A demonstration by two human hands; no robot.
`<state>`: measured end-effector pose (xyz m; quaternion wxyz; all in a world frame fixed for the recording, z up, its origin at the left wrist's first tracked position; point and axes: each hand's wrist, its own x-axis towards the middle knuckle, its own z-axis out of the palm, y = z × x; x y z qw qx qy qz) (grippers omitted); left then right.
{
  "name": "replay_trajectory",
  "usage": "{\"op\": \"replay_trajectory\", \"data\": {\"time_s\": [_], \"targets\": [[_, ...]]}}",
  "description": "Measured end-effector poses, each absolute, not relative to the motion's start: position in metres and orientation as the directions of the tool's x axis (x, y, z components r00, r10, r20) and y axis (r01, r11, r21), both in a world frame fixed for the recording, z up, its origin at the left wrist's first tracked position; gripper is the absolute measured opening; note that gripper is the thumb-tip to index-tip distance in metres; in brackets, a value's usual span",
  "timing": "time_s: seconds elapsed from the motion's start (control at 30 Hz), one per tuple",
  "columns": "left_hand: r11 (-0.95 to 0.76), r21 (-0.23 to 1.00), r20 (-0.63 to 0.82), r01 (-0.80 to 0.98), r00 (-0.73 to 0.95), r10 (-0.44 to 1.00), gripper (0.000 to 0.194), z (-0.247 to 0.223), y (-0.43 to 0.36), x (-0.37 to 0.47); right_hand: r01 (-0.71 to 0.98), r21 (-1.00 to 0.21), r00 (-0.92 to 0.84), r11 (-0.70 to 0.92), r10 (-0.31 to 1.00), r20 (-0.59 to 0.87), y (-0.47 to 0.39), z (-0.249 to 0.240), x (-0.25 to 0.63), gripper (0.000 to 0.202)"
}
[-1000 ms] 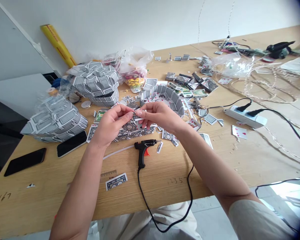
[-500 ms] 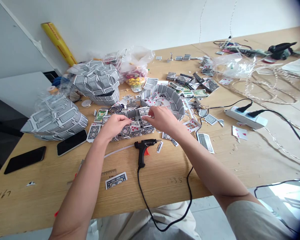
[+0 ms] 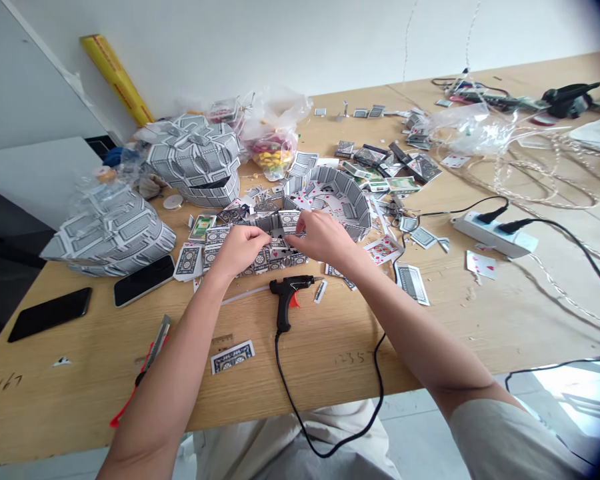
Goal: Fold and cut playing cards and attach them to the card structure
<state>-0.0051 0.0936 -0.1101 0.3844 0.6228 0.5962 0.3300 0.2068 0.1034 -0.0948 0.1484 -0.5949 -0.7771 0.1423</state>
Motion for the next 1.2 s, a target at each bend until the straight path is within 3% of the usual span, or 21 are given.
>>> {"op": "replay_trajectory", "data": {"time_s": [0.77, 1.2], "targets": [[-0.006, 0.892, -0.049, 0.452, 0.11, 0.993, 0.029, -0.101, 0.089, 0.002, 0.807, -0.544, -0.266, 0.229, 0.964, 0.01, 0.111, -0.086, 0.218, 0.02], [0.002, 0.911, -0.055, 0.413, 0.117, 0.992, 0.029, -0.103, 0.09, 0.002, 0.797, -0.566, -0.275, 0.212, 0.961, -0.029, 0.115, -0.085, 0.222, 0.022]]}}
